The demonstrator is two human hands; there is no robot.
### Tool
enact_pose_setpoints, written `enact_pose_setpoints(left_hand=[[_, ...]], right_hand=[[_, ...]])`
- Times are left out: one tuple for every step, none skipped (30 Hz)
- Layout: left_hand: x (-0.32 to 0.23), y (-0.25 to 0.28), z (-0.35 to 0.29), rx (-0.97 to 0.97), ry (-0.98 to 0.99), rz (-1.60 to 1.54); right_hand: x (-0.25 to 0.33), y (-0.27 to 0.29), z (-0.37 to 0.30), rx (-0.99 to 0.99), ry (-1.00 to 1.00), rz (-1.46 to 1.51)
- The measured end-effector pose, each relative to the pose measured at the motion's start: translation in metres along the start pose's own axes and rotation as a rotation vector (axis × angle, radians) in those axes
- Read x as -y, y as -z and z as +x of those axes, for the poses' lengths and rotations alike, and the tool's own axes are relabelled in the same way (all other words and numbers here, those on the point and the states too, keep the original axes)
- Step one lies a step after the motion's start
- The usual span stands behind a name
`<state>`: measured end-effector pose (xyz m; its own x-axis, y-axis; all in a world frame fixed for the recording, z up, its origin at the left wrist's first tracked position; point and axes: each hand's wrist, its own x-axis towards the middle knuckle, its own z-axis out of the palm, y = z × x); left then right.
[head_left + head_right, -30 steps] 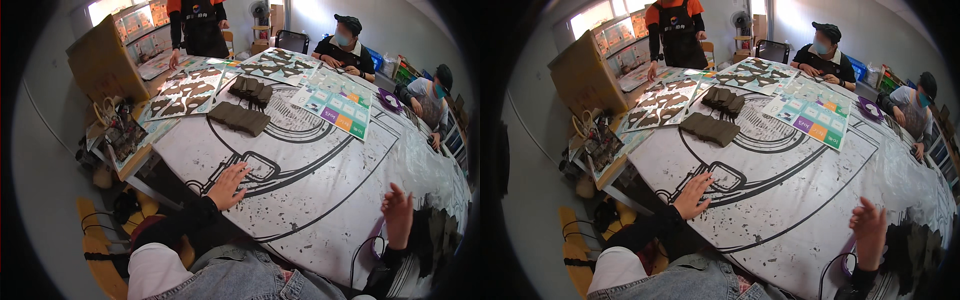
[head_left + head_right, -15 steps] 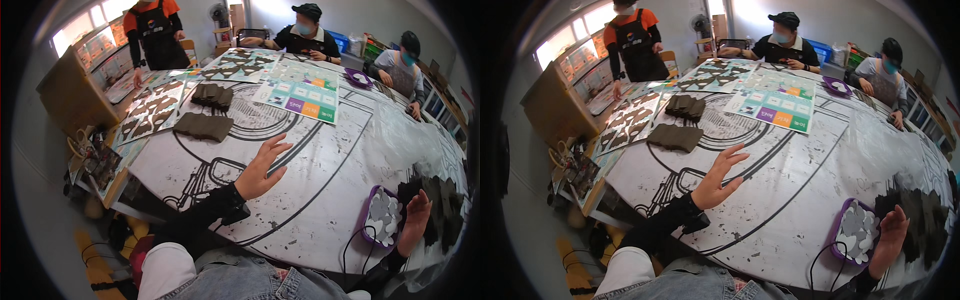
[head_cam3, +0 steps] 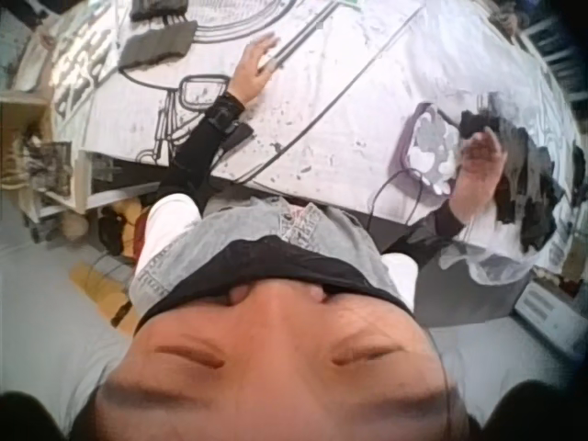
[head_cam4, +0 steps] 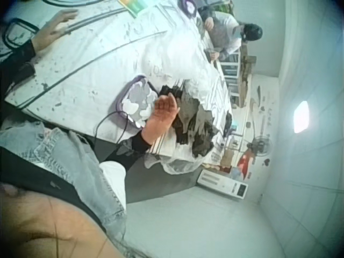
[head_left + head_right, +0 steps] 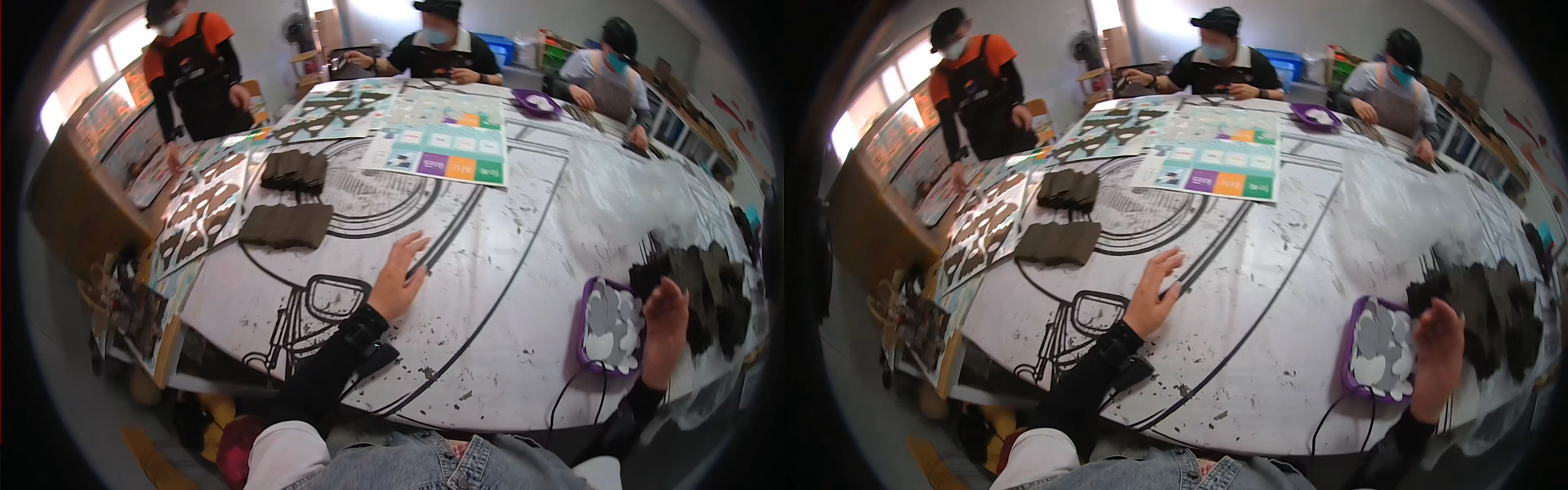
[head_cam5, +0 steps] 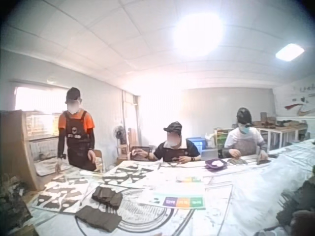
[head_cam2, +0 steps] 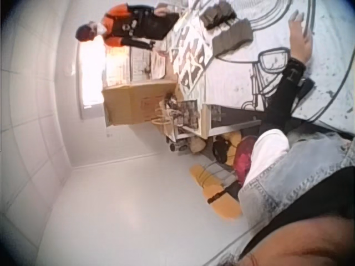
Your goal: Sorting and stacking cut-out shoe components at a large table.
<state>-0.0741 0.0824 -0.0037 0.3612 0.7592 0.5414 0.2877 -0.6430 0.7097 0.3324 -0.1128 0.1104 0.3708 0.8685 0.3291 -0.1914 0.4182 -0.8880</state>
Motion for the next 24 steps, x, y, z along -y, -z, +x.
enact_pose_setpoints(left_hand=[[0.010,-0.003,-0.001,0.006,-0.047,0.063],[0.020,-0.004,-0.005,-0.020,-0.039,0.034],[0.017,-0.003,-0.005,-0.025,0.007,-0.009],[0.020,0.000,-0.005,-0.055,0.008,-0.089],[0.018,0.006,-0.004,-0.060,-0.004,-0.042],[0.013,0.009,-0.004,-0.041,0.004,0.021],[0.009,0.013,-0.002,-0.052,-0.029,0.047],[0.009,0.014,0.000,-0.031,-0.077,0.076],[0.006,0.011,0.003,-0.002,-0.095,0.157],[0.001,0.009,0.005,0.042,-0.138,0.258],[-0.002,0.007,0.007,0.082,-0.183,0.362],[-0.005,0.004,0.009,0.090,-0.184,0.354],[-0.007,0.003,0.008,0.112,-0.202,0.372],[-0.008,0.003,0.007,0.132,-0.221,0.392],[-0.008,0.003,0.006,0.132,-0.223,0.392],[-0.006,0.003,0.005,0.108,-0.204,0.353],[-0.005,0.004,0.003,0.083,-0.187,0.313],[-0.002,0.004,0.002,0.082,-0.193,0.310],[0.003,0.005,-0.001,0.077,-0.174,0.293],[0.006,0.005,-0.002,0.072,-0.157,0.275],[0.007,0.005,-0.003,0.070,-0.165,0.272],[0.007,0.007,-0.004,0.066,-0.154,0.264],[0.007,0.006,-0.004,0.065,-0.142,0.251],[0.007,0.007,-0.005,0.072,-0.127,0.236]], right_hand=[[-0.003,0.001,0.000,0.038,0.000,0.033],[-0.015,-0.008,0.007,-0.062,-0.027,0.058],[-0.013,-0.036,0.010,-0.099,0.027,-0.038],[-0.012,-0.039,0.017,-0.028,-0.003,0.012],[-0.011,-0.047,0.025,-0.009,-0.007,0.040],[-0.006,-0.051,0.027,0.038,-0.013,0.036],[-0.003,-0.056,0.034,0.118,-0.017,0.048],[-0.002,-0.059,0.036,0.080,-0.025,0.030],[0.007,-0.061,0.036,0.109,0.009,0.003],[0.008,-0.061,0.036,0.152,0.035,-0.013],[0.008,-0.060,0.036,0.137,0.032,-0.020],[0.007,-0.059,0.036,0.140,0.036,-0.009],[0.005,-0.059,0.035,0.147,0.041,0.006],[0.002,-0.058,0.035,0.144,0.040,0.006],[-0.001,-0.057,0.035,0.123,0.033,0.005],[-0.003,-0.057,0.033,0.099,0.028,0.003],[-0.003,-0.055,0.031,0.097,0.032,0.001],[-0.002,-0.052,0.030,0.079,0.018,0.021],[-0.001,-0.048,0.029,0.063,0.004,0.042],[0.005,-0.044,0.028,0.061,0.011,0.040],[0.018,-0.038,0.026,0.074,0.044,0.034],[0.031,-0.034,0.026,0.090,0.076,0.034],[0.047,-0.031,0.026,0.087,0.082,0.029],[0.064,-0.028,0.026,0.120,0.163,-0.030]])
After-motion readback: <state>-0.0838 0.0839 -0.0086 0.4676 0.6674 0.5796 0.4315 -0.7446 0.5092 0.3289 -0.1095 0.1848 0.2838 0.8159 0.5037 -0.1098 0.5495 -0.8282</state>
